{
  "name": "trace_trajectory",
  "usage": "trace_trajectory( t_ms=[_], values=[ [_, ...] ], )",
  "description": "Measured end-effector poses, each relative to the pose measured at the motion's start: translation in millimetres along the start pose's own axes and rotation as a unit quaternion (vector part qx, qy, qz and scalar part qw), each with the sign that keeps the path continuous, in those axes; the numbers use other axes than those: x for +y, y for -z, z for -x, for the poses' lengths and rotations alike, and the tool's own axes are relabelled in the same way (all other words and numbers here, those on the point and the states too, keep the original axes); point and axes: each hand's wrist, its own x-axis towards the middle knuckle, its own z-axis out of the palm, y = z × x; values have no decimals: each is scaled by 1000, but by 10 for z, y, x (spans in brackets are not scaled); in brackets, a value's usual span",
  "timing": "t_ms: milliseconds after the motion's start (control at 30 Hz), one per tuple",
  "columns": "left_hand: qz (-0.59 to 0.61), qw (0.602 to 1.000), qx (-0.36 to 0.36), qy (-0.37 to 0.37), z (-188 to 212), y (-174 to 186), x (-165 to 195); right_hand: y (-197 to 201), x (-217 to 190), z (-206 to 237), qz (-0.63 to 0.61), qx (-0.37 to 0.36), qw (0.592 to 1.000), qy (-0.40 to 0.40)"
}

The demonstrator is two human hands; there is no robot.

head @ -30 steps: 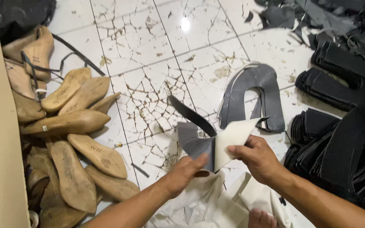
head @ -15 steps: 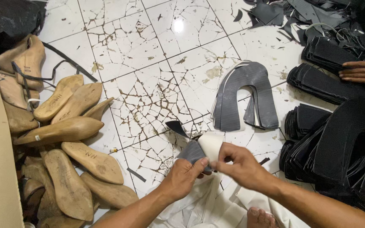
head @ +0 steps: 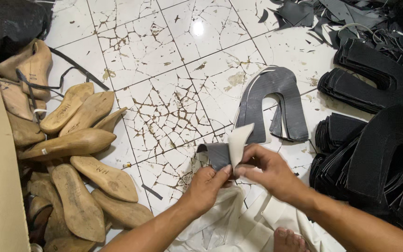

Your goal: The person sits on the floor and hand-sews a black shoe part using a needle and thread. They pull the thread through the material, inspect the stitching, and place the finished piece onto a stack of similar parts.

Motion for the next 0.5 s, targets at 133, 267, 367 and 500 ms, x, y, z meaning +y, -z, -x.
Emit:
trace_trajectory(
  t_ms=[133,267,367,500],
  values=[
    [-84,996,33,23,0,8,-119,-98,-87,80,186,-23,967,172],
    [-20,1000,11,-17,-30,123,-231,90,-17,-33,117,14,992,-41],
    [-31,998,55,29,-101,344,-266,466,-6,-190,62,129,982,-121],
    [43,989,136,30,-124,858,-240,1017,-207,-305,13,284,950,-130]
  ],
)
